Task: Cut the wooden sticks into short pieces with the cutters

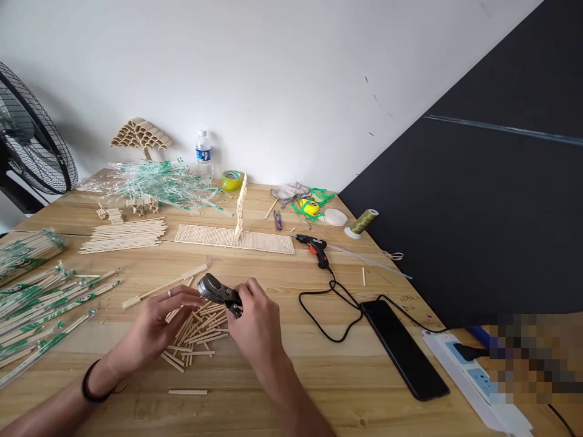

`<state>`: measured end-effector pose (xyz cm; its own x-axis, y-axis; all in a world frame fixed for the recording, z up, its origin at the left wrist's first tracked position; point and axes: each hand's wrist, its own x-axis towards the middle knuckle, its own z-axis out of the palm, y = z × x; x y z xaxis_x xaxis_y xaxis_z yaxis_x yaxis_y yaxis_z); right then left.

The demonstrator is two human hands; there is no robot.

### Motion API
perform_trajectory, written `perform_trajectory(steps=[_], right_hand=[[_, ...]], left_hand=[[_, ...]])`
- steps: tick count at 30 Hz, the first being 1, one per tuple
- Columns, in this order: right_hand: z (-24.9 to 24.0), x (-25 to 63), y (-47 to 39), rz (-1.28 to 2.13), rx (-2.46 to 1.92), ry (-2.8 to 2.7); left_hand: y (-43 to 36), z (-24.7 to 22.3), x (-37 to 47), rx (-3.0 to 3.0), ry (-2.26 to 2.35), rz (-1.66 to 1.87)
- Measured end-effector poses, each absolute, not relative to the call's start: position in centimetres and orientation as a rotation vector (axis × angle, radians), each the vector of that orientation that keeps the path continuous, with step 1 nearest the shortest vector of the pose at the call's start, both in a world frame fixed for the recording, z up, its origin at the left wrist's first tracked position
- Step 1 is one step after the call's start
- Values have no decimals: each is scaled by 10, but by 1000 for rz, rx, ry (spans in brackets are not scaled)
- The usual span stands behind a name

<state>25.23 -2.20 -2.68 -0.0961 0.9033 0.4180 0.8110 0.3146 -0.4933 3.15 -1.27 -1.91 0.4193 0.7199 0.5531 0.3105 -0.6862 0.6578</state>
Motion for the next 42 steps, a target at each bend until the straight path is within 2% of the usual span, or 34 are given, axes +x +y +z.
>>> perform_trajectory(steps=[25,28,31,35,38,42], right_hand=[[-30,251,-24,117,-1524,-1952],[-29,253,-22,99,-1564,-1926],[-29,255,-21,73,-1591,-1899],[-29,257,-21,80,-1588,-1892],[-30,256,-22,106,-1574,-1898],[-30,256,-20,110,-1563,-1879]], left_hand=[[-17,-14,32,2228,788,1177],[-14,-17,29,2229,929,1176],[0,-30,19,2296,1291,1146],[24,-51,0,2360,1730,814],[32,-57,-8,2370,1775,668],[28,-50,-6,2338,1723,717]])
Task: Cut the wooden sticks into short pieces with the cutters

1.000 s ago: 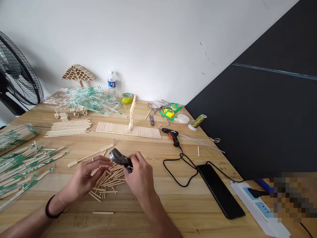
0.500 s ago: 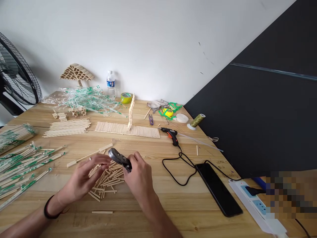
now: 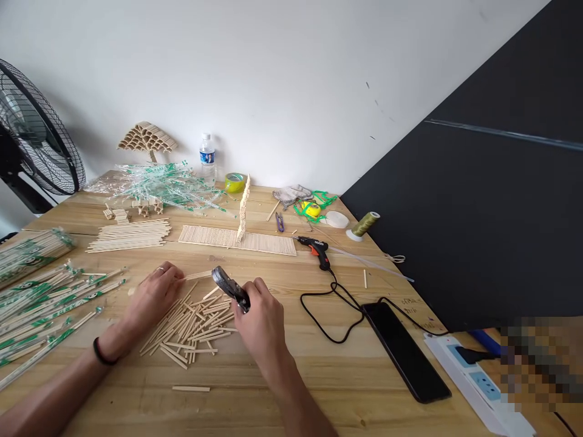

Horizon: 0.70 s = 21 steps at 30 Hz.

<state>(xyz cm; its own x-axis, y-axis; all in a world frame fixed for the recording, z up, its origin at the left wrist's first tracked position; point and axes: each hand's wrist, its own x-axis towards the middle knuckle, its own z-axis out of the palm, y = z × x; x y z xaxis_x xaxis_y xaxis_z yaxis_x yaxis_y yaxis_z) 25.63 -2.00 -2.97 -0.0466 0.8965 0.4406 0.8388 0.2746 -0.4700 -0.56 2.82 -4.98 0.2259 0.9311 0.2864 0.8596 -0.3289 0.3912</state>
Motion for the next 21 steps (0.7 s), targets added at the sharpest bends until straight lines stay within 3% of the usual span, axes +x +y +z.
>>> perform_trajectory(steps=[6,12,21], right_hand=[[-28,260,-16,74,-1537,-1813],[-25,261,-16,91,-1535,-1784],[-21,262,-16,89,-1485,-1748]], left_hand=[[10,-23,13,2228,1317,961],[-9,-4,25,1921,1087,768],[-13,4,26,1963,1054,786]])
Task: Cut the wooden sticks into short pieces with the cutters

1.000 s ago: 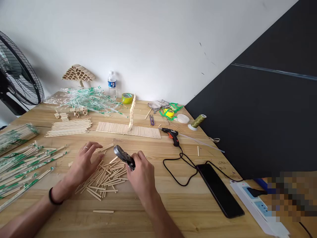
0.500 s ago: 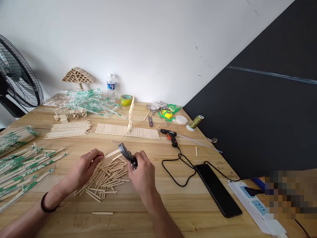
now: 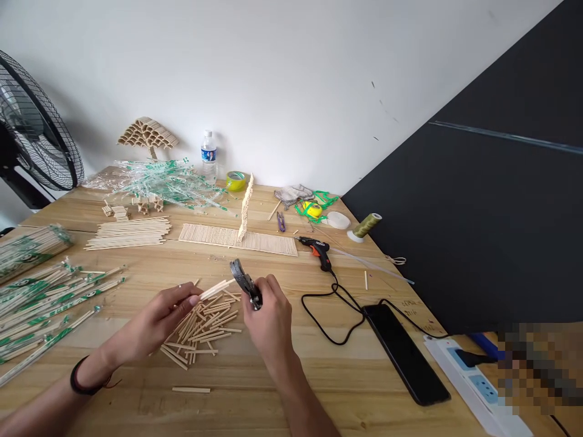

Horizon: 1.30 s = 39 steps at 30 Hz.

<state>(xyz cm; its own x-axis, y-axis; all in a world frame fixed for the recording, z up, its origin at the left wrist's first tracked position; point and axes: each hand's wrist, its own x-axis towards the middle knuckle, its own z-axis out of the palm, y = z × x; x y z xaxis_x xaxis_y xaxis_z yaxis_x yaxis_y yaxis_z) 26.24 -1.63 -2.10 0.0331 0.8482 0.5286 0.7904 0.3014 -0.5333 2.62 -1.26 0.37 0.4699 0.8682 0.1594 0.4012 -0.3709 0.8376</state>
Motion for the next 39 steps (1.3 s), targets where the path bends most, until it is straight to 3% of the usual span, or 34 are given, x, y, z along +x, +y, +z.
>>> perform_trajectory(steps=[39], right_hand=[[-19,260,-17,211,-1432,-1743]], left_hand=[[-15,7,31,1841,1277,688]])
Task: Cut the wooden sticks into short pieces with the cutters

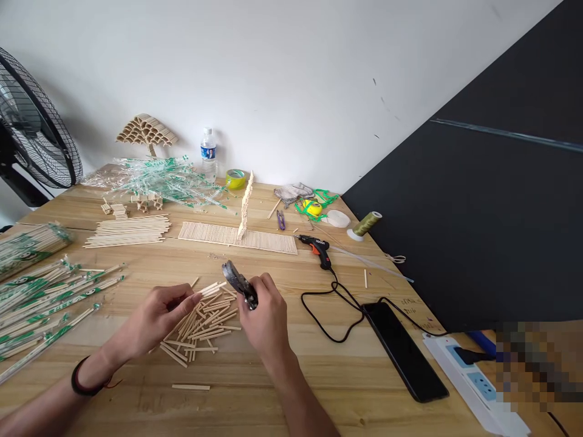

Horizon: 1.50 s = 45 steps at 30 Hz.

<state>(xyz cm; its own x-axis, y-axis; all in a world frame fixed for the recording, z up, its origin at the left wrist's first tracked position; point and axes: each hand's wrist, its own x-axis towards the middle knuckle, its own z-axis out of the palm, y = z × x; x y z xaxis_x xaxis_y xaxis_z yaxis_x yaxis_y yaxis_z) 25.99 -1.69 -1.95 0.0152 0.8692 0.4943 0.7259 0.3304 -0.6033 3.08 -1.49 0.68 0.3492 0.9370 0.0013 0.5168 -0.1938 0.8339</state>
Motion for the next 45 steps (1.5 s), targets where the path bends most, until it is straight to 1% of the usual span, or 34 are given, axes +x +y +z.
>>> perform_trajectory(steps=[3,8,14,20,31,37,45], right_hand=[[-13,261,-18,396,-1368,-1611],[-7,263,-20,942,-1257,-1459],[-11,264,-18,1169,-1169,-1433],[-13,261,-21,1270,-1137,-1434],[-13,262,-22,1347,-1112,-1418],[-15,261,-24,1207,-1192,-1490],[-10,258,-24,1118,-1221,-1521]], left_hand=[[-16,4,31,1916,1289,666],[-16,-2,31,1993,1307,624],[-18,-1,30,2039,1214,619],[-20,1,31,2060,1139,633],[-20,-3,29,2129,1086,659],[-20,-5,30,2196,1074,672],[-21,-7,29,2200,1097,660]])
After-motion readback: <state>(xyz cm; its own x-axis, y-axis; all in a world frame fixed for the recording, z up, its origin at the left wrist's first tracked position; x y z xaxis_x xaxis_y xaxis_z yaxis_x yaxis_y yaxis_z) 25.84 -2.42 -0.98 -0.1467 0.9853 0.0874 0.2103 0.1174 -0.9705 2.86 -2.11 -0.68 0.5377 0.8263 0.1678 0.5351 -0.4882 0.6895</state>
